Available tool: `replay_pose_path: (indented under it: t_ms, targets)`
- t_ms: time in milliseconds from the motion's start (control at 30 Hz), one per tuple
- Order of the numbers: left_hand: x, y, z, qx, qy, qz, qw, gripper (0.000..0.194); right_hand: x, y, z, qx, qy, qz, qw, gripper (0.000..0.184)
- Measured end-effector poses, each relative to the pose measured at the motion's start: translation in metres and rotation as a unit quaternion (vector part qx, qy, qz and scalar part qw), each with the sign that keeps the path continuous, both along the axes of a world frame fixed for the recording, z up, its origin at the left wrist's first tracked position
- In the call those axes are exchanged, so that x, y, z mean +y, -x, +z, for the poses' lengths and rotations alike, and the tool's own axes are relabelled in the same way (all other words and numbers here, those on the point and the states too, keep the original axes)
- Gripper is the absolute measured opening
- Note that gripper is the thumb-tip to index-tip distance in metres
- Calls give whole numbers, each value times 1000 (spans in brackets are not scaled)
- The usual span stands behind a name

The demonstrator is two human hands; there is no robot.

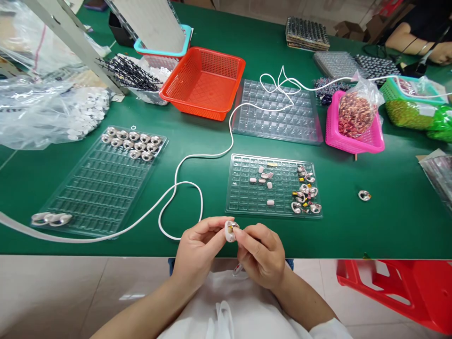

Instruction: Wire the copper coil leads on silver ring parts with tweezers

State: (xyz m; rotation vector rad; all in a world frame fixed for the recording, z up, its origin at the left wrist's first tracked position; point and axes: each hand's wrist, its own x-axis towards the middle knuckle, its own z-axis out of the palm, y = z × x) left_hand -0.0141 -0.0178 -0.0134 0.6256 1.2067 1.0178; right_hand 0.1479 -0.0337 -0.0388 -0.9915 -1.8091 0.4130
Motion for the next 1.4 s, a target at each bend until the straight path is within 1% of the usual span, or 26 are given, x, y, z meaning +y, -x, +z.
replay_pose_path:
  t_ms: [133,333,433,533,700,967,1100,1200,1400]
  targets:
    - [0,-1,-1,20,-9,-6,1000,18,-2,2,-2,27,15,-17,999,53]
    - [2,-2,2,20,-12,-6,1000,19,-4,3,-4,22,9,-29,999,54]
    - [3,-3,3,20,-12,-4,1000,19,-4,3,-6,30,8,-26,999,55]
    - [3,-3,2,19,-14,-3,1000,19,-3,3,-7,40,4,-8,999,56]
    - [2,-2,-1,14,-10,5,1000,17,-1,2,-5,41,1,5,999,56]
    - [1,-1,-2,-16,-9,4,1000,13,1,4,1,36,11,-22,999,48]
    - [3,-2,0,-42,0,3,999,12,4,1,5,25,-9,-1,1000,47]
    - [6,-2,1,-45,5,-1,999,10,5,-4,6,-4,-16,19,1000,49]
    - [3,-1,0,-38,-8,-15,999,7,7,-9,10,-29,-2,31,999,44]
